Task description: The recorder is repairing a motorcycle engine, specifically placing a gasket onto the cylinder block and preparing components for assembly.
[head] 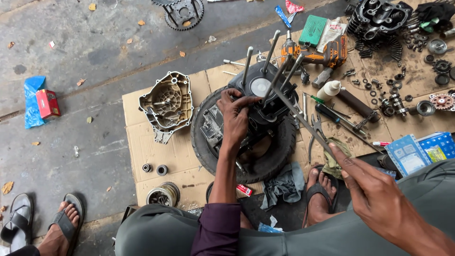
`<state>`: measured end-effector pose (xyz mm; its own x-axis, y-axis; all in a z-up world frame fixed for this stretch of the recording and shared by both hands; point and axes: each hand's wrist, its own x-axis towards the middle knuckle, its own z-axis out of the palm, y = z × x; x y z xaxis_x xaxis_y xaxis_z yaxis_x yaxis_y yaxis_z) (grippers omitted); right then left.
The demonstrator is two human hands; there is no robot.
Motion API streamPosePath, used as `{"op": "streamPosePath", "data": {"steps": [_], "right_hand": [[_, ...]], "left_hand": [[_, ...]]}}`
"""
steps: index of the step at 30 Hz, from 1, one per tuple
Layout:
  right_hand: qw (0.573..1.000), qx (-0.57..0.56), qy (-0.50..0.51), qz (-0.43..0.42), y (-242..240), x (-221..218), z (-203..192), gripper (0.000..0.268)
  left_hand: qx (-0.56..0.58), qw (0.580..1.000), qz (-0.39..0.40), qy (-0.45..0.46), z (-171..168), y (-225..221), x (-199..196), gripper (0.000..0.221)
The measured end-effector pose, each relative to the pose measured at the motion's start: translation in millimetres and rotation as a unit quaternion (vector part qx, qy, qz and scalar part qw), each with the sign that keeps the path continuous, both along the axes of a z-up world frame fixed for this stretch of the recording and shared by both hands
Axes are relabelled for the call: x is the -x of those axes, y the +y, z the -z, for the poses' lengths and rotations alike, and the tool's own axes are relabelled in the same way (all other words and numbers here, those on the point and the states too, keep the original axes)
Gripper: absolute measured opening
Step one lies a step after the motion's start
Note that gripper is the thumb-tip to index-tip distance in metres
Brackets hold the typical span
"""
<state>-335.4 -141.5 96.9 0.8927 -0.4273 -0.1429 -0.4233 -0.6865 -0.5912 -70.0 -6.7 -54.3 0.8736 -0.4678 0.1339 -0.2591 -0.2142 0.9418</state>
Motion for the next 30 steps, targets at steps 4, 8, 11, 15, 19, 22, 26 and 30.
{"op": "streamPosePath", "data": {"steps": [4,8,11,15,19,22,26,30], "right_hand": [[0.977,-0.021,0.200,0.067,-2.4,0.7,-0.7,0.064],[0.997,-0.012,0.075,0.033,-1.6,-0.2,-1.6,0.071],[0.998,-0.009,0.065,0.010,-1.2,1.3,2.3,0.073],[0.989,0.036,-0.115,-0.089,0.0,3.6,8.7,0.069],[0.997,-0.029,0.071,0.027,-0.5,-3.7,-1.2,0.073],[0.993,-0.013,0.091,0.068,-3.8,-1.2,5.9,0.061],[0.995,-0.006,0.098,0.004,-7.7,-2.0,12.7,0.070],[0.999,-0.010,-0.041,-0.032,-3.0,-0.1,12.7,0.067]], "left_hand": [[0.015,1.000,-0.001,-0.005,0.5,-1.9,-2.1,0.039],[0.006,1.000,0.000,0.006,0.0,0.0,0.8,0.040],[0.007,1.000,-0.001,0.005,-0.1,-2.3,-1.8,0.040],[0.003,1.000,-0.002,0.009,-3.1,0.0,0.7,0.039],[0.021,1.000,-0.003,0.011,1.5,-1.4,0.5,0.034],[0.015,1.000,-0.005,0.004,-3.9,-0.3,5.3,0.036],[0.017,0.999,-0.036,-0.011,-8.3,-4.7,4.0,0.019],[0.013,0.997,-0.059,-0.046,-3.9,-7.2,9.8,0.026]]}}
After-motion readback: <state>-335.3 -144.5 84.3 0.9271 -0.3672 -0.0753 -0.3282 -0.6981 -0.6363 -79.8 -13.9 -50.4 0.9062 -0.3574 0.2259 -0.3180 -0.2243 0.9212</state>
